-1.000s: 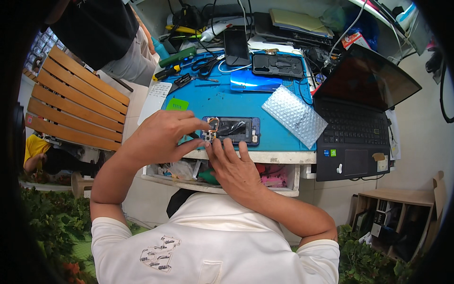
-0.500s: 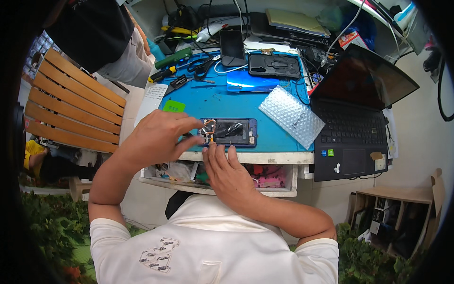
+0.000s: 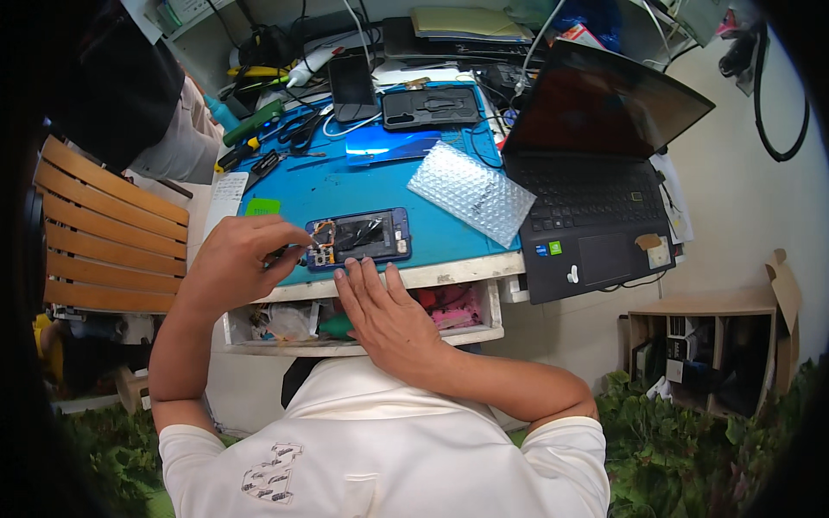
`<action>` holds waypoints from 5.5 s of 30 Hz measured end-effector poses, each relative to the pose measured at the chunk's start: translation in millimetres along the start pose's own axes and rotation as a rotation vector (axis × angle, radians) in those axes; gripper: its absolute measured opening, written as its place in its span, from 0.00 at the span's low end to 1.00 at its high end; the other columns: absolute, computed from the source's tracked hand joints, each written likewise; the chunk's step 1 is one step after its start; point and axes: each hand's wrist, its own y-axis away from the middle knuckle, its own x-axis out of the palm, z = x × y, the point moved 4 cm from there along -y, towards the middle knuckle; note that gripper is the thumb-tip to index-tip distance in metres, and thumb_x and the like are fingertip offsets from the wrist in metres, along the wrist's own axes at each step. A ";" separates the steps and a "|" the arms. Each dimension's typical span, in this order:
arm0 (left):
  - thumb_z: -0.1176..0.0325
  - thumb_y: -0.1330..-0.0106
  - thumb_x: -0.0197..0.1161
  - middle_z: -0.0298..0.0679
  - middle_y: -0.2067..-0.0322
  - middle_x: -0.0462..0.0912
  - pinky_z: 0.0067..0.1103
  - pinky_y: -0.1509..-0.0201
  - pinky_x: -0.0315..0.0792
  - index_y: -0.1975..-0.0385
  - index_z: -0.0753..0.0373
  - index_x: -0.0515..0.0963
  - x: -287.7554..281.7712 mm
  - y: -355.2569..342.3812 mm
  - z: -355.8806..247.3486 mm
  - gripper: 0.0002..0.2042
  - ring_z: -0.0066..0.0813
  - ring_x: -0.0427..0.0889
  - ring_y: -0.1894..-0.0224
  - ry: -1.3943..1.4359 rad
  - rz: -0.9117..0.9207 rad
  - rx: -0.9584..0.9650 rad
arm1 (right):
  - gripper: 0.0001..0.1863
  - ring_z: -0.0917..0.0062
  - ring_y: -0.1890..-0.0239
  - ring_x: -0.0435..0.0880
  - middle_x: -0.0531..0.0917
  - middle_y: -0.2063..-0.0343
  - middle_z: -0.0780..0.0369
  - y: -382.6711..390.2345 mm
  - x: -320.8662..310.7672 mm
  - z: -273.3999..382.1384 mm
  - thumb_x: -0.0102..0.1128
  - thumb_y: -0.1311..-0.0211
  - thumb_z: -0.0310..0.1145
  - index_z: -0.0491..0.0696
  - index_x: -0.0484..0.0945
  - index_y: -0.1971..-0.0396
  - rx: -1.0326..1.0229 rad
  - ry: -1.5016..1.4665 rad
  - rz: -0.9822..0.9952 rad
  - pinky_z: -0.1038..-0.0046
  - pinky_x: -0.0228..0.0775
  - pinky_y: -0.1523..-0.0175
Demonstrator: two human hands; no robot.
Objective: The person is repairing a mobile phone on a cluttered workbench, using a screwdriver to remove and install tiny screws within the device's internal chassis.
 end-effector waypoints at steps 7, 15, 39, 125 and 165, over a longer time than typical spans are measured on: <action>0.78 0.34 0.78 0.40 0.66 0.91 0.32 0.65 0.82 0.57 0.60 0.90 -1.7 -0.2 -3.5 0.09 0.41 0.91 0.67 -0.003 0.015 0.036 | 0.50 0.50 0.17 0.67 0.72 0.20 0.44 20.5 -1.1 -20.6 0.65 0.22 0.58 0.33 0.64 0.17 0.016 -0.029 0.001 0.44 0.52 0.13; 0.78 0.34 0.79 0.40 0.63 0.92 0.32 0.63 0.85 0.48 0.58 0.90 -3.6 -1.1 -10.1 0.16 0.41 0.94 0.63 -0.024 0.077 0.047 | 0.32 0.51 0.29 0.81 0.83 0.34 0.46 25.9 -12.0 -55.3 0.70 0.23 0.38 0.34 0.76 0.27 0.003 -0.270 -0.228 0.46 0.65 0.17; 0.68 0.38 0.73 0.41 0.64 0.94 0.37 0.59 0.85 0.42 0.48 0.93 81.7 -67.8 -10.8 0.22 0.44 0.92 0.64 0.098 0.124 0.054 | 0.13 0.65 0.54 0.85 0.89 0.60 0.62 19.1 -6.8 -107.3 0.81 0.34 0.29 0.47 0.94 0.51 0.202 -0.419 -0.565 0.58 0.72 0.43; 0.73 0.20 0.74 0.42 0.54 0.94 0.28 0.41 0.85 0.16 0.57 0.60 60.7 -63.9 116.6 0.38 0.30 0.95 0.51 0.528 -0.583 -0.333 | 0.11 0.59 0.31 0.77 0.85 0.34 0.58 1.9 -14.1 -115.2 0.73 0.33 0.36 0.46 0.86 0.57 0.093 -0.269 -0.323 0.41 0.60 0.22; 0.73 0.26 0.80 0.42 0.66 0.91 0.25 0.62 0.84 0.19 0.59 0.64 82.2 -85.1 55.9 0.40 0.30 0.96 0.64 0.627 -0.566 -0.259 | 0.07 0.61 0.50 0.86 0.90 0.61 0.61 -93.5 7.2 -145.3 0.80 0.37 0.35 0.50 0.94 0.64 0.165 -0.380 -0.372 0.57 0.71 0.41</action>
